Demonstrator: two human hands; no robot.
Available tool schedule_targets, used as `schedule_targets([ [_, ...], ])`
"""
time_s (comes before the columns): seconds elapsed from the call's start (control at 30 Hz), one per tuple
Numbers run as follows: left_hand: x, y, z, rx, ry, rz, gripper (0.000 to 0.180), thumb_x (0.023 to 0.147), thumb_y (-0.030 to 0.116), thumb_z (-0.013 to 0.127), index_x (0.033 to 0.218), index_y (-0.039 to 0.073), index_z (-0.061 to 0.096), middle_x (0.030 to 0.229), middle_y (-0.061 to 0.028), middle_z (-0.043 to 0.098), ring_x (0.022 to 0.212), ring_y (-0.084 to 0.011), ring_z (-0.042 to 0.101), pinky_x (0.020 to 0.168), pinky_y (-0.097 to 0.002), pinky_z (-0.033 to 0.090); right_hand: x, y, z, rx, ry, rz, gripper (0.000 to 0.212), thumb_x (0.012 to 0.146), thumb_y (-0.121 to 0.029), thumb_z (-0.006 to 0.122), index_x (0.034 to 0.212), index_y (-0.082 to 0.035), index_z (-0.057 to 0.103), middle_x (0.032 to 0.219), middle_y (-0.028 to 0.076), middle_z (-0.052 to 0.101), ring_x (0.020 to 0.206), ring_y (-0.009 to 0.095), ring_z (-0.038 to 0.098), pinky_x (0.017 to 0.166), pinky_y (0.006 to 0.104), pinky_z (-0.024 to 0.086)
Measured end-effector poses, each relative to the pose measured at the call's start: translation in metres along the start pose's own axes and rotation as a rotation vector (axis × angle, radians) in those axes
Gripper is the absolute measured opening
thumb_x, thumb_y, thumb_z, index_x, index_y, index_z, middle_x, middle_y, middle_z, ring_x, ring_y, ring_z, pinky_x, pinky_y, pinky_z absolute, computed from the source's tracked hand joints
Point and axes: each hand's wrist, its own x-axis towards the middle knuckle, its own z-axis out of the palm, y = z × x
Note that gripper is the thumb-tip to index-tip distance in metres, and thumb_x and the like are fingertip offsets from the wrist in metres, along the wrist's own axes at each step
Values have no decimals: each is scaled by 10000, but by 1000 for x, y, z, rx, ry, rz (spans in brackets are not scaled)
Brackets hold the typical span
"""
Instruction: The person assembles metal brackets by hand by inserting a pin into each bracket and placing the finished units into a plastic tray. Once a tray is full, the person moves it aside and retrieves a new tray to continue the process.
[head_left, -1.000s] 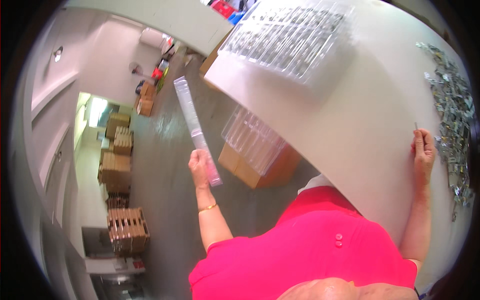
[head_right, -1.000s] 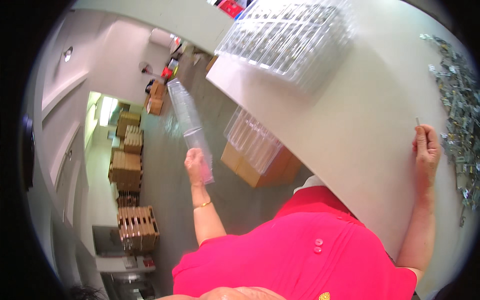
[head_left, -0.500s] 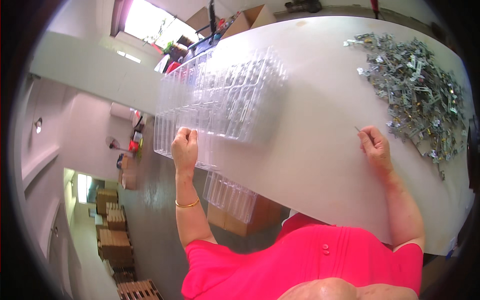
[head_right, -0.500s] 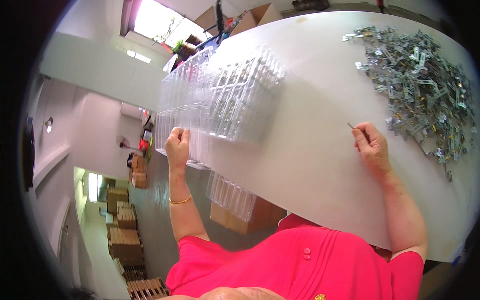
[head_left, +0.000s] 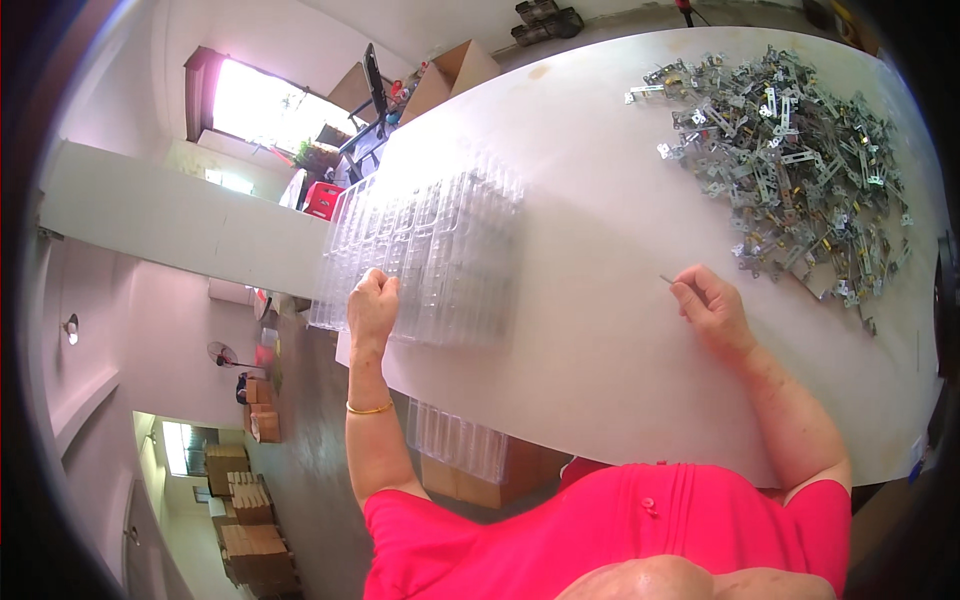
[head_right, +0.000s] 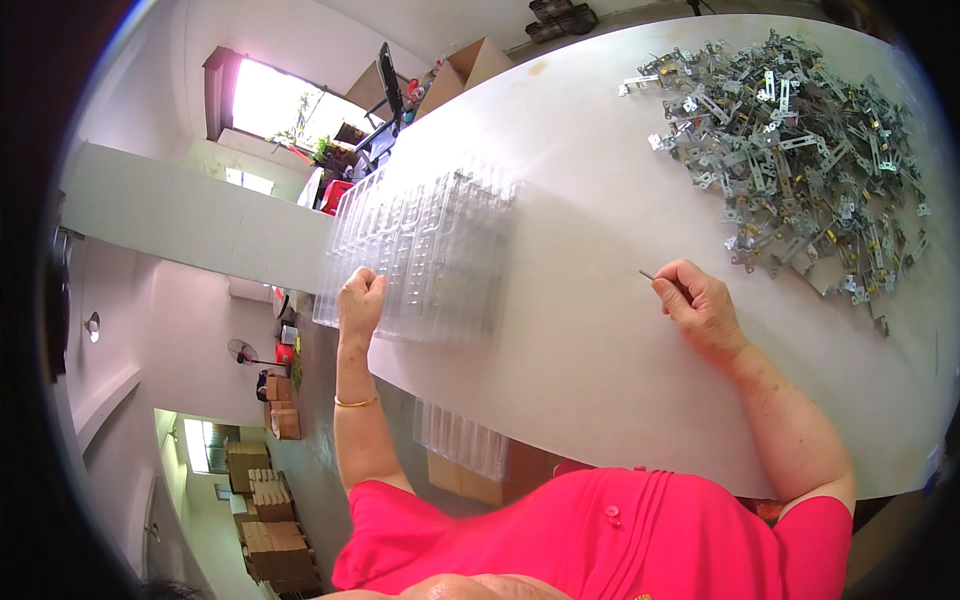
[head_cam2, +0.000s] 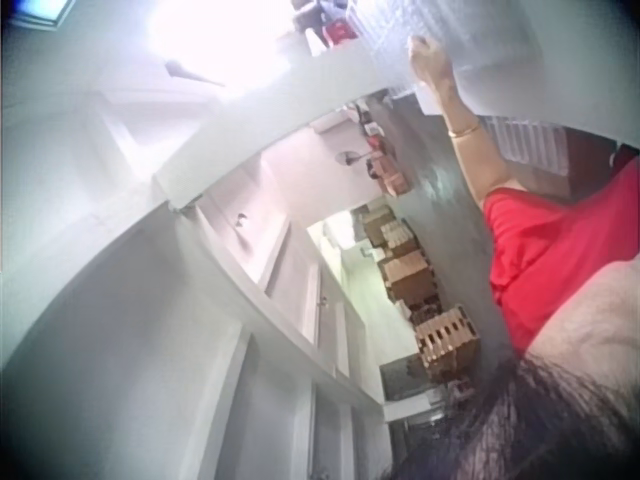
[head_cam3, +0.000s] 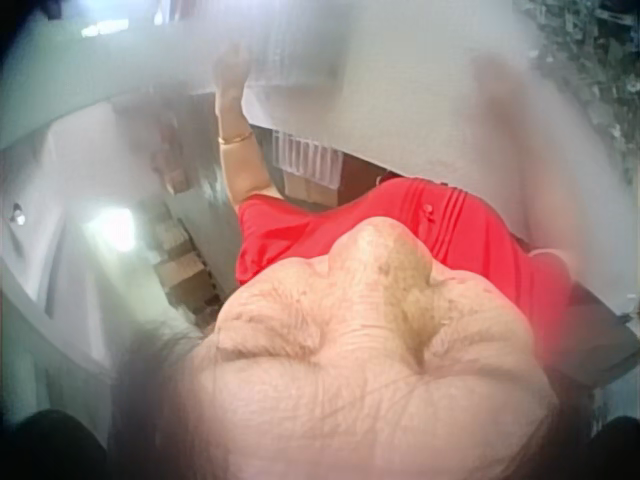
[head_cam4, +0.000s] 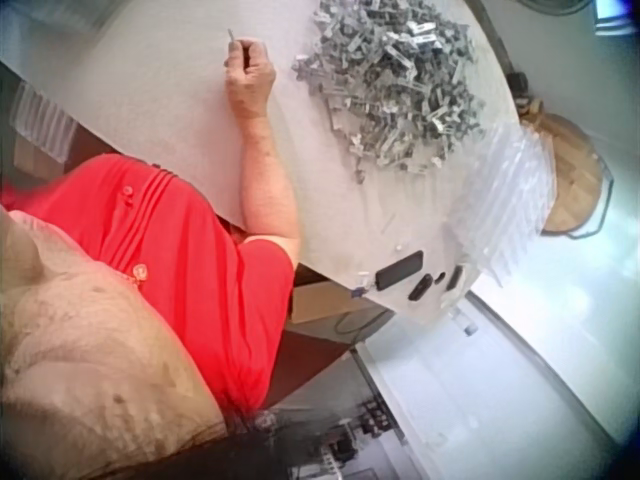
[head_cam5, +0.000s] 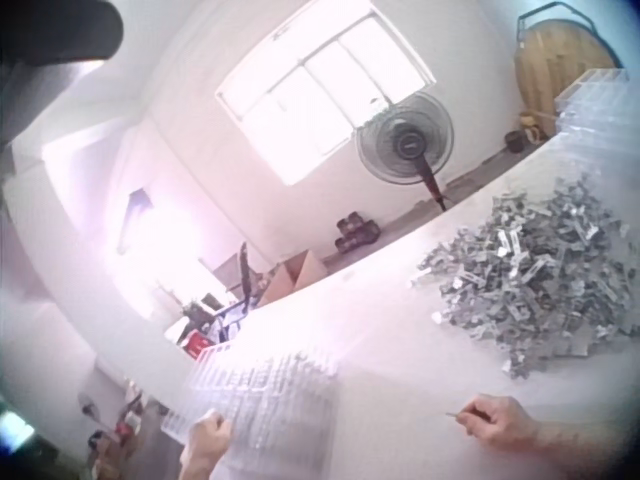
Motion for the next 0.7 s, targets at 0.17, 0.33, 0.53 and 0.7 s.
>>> schedule_targets([
  [0.17,5,4,3,-19,-38,0,276,883,250,614,836,-22,635,750,-217,670,752,-373,665,727,-447,496,2,1,1,4,-9,-14,144,994,-185,618,929,-57,608,682,-38,538,638,46,512,579,229,413],
  [0.33,0,9,1,-33,-68,1,279,883,245,612,827,-28,621,708,-201,642,702,-348,638,700,-441,489,1,-1,0,-39,-9,-18,153,997,-188,612,929,-51,604,676,-27,544,628,53,514,578,237,420],
  [0.53,-1,12,4,-55,-60,11,278,876,242,606,808,-28,600,693,-185,625,682,-319,627,695,-431,488,-1,-3,-2,-48,-3,-18,154,993,-188,616,933,-47,607,675,-18,550,626,61,520,576,242,421],
  [0.7,1,8,8,-30,-77,20,299,872,265,614,804,-26,608,689,-178,624,673,-305,626,682,-420,486,1,-2,-1,-40,-6,-29,148,992,-185,618,933,-49,610,678,-17,554,626,62,521,575,242,420],
])
